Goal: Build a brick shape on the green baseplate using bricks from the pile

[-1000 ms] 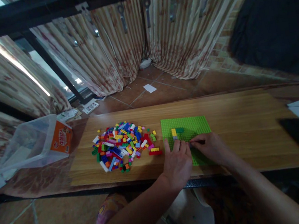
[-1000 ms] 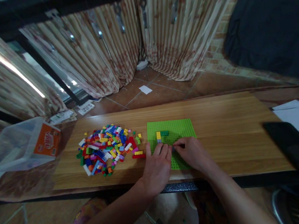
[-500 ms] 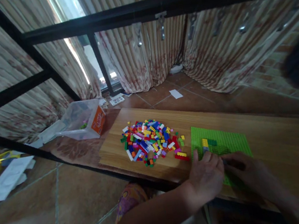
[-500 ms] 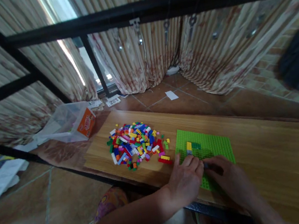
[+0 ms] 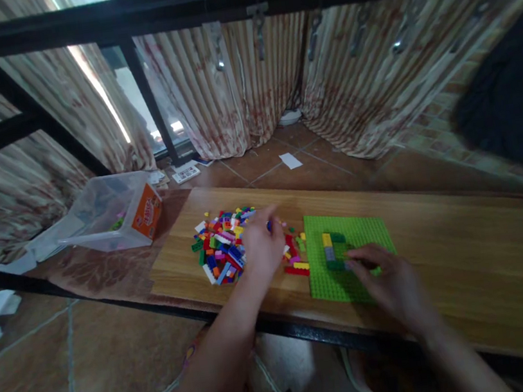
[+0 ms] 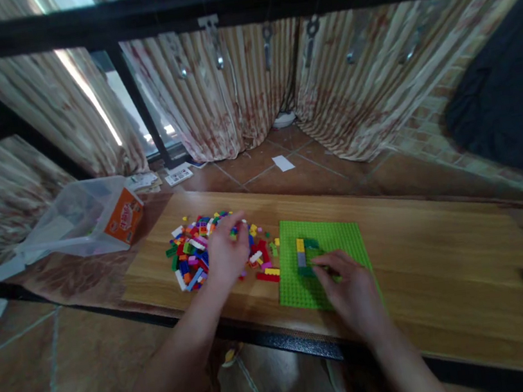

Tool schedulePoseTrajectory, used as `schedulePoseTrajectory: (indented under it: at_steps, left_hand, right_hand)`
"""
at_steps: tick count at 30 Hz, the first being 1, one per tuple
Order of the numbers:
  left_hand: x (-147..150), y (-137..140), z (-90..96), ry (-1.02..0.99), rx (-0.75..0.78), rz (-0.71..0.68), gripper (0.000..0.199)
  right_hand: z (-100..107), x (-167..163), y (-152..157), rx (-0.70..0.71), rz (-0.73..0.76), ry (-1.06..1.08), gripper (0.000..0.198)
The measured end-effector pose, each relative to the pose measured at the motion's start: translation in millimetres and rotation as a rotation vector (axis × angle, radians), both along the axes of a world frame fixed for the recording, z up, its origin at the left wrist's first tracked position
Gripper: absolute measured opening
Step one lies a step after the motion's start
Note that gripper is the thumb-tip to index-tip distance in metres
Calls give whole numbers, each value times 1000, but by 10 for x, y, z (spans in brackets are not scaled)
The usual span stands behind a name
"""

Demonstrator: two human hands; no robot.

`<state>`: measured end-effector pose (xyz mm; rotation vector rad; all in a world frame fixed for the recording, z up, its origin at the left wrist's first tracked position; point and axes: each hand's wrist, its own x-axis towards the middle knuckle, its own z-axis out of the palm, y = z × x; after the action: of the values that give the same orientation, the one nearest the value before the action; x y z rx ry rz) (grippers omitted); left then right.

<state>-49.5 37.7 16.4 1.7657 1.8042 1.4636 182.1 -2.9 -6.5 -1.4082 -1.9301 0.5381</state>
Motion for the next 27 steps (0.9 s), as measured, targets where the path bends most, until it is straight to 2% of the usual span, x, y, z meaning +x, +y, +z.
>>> schedulePoseTrajectory:
  at_steps: [2,5,7,10,14,17,22,27]
  left_hand:
    - [-186,134,6,-214,18,83,21]
    - [-338,253,2,-467,-5,117,21]
    - [-365,283,0,-552,-35,117,24]
    - [-351,287,3,-590,-68,99,26]
    - [-320,273,36,-608,-85,91,26]
    - [-304,262,61,-624,-92,76,25]
    - [-271,259,46,-618,-96,35,26]
    - [-152,228,49,-560,-109,-6,26]
  right_hand:
    - [24,-340,-75,61,81,30,19]
    - [21,-854,-153,68,231,-18,19]
    - [26,-1108,-167,81,255,-81,22]
    - [50,-1312,-140,63,226,-229,22]
    - [52,-1371,-94,43,199,-339,21]
    - [5,-1364,-79,32,187,-311,22]
    - [-37,-1339,-75,17,136,-103,24]
    - [121,-1084,-37,43,50,190,29]
